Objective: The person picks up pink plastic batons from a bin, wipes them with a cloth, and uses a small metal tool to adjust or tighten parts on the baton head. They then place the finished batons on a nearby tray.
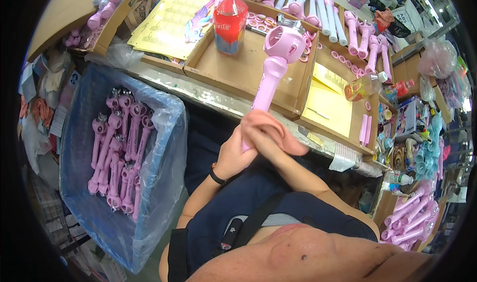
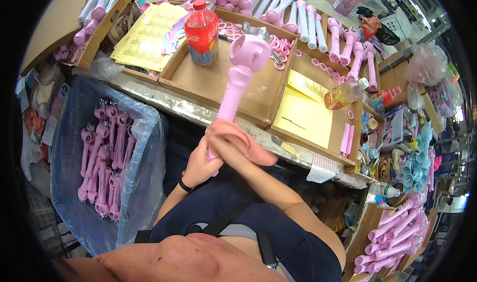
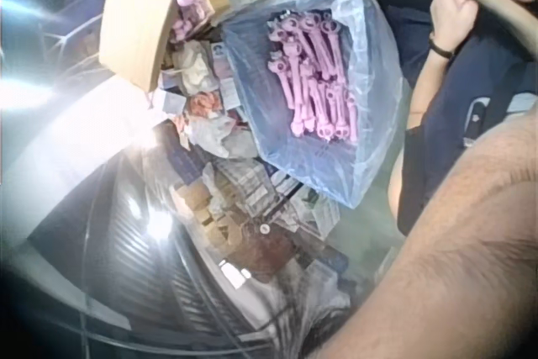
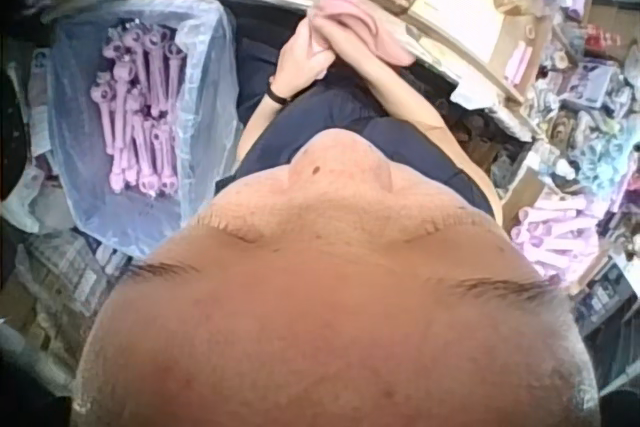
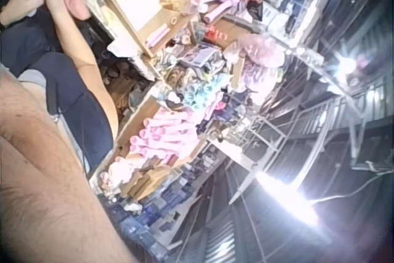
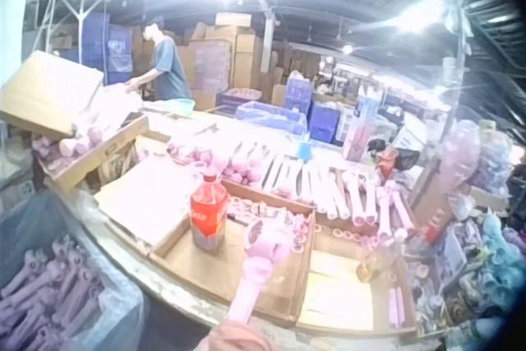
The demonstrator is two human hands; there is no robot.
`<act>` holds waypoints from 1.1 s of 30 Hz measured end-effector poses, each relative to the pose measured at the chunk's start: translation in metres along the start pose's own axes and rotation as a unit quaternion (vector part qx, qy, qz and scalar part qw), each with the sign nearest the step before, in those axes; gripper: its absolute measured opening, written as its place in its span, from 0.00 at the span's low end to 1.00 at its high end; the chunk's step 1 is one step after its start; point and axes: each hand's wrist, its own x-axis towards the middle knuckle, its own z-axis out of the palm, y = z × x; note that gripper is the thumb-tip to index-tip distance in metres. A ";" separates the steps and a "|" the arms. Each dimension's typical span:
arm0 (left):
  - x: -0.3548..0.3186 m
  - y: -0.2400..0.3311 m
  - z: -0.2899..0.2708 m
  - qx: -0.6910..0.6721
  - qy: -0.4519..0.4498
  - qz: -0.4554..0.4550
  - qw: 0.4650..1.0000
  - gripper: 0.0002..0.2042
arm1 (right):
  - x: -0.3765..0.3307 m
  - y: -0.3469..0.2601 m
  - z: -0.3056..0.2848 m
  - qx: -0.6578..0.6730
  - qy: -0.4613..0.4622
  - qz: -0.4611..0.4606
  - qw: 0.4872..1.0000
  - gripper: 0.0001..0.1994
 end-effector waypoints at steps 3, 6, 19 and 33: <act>-0.005 -0.005 0.004 -0.116 -0.029 -0.049 0.992 0.32 | 0.013 -0.004 -0.006 -0.302 0.291 -0.152 0.895 0.14; -0.005 -0.009 0.004 -0.098 -0.011 -0.005 0.995 0.36 | 0.013 -0.008 0.003 -0.199 0.248 -0.013 0.948 0.22; -0.005 -0.012 -0.001 -0.194 0.077 -0.007 0.978 0.23 | -0.022 -0.023 0.010 -0.399 0.291 -0.199 0.847 0.20; -0.020 0.005 0.011 0.038 0.021 0.003 0.999 0.28 | 0.057 -0.064 -0.016 -0.054 0.186 -0.139 0.971 0.21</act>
